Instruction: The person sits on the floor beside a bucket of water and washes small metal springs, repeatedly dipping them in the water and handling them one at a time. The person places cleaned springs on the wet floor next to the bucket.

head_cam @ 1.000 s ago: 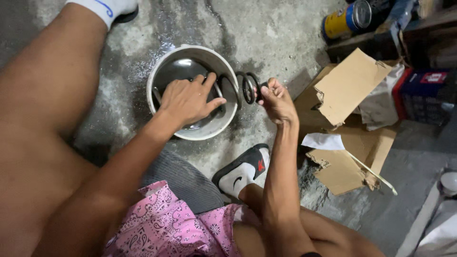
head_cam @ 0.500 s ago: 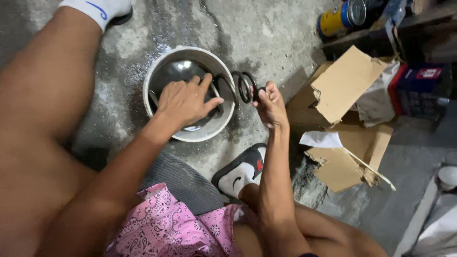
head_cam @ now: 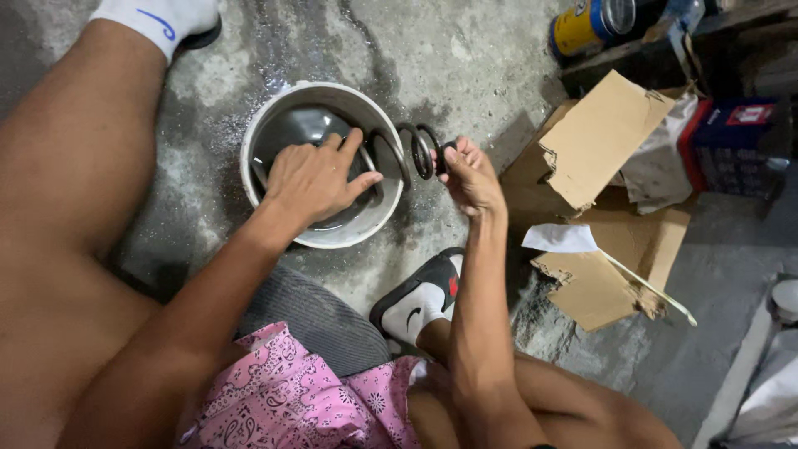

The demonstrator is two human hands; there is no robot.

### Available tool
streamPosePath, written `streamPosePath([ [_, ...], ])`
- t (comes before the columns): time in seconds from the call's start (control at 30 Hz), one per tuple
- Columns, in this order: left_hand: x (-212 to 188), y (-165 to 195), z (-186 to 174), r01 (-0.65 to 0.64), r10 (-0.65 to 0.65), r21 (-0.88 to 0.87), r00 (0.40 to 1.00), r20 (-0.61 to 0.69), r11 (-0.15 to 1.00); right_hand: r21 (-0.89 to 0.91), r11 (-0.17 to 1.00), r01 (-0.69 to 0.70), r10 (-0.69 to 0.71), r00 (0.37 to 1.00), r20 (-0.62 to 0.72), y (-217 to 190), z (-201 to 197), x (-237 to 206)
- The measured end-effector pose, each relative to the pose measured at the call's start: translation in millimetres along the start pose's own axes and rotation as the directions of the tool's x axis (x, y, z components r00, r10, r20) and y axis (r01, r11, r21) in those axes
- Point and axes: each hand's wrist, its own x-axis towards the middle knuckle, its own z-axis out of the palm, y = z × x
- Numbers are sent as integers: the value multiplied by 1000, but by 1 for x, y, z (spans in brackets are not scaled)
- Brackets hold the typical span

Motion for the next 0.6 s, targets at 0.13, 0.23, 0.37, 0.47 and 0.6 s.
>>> streamPosePath([
  [0.13, -3, 3, 1, 27, -28, 35, 999, 28, 999, -508, 858, -73, -43, 976, -212, 0, 5, 20],
  [0.23, -3, 7, 2, 3, -4, 42, 1000, 24, 999, -994, -101, -32, -491, 871, 22, 7, 7, 26],
  [0.37, 1, 6, -1, 28, -29, 35, 999, 33, 999, -260, 959, 115, -150, 981, -119, 17, -1, 9],
  [0.47, 2, 3, -2, 13, -12, 27, 1000, -18, 1000, 78, 993, 93, -89, 994, -59, 18, -2, 0],
  [0.6, 1, 4, 1, 30, -31, 42, 999, 13, 999, -810, 585, 39, -317, 930, -184, 15, 11, 10],
])
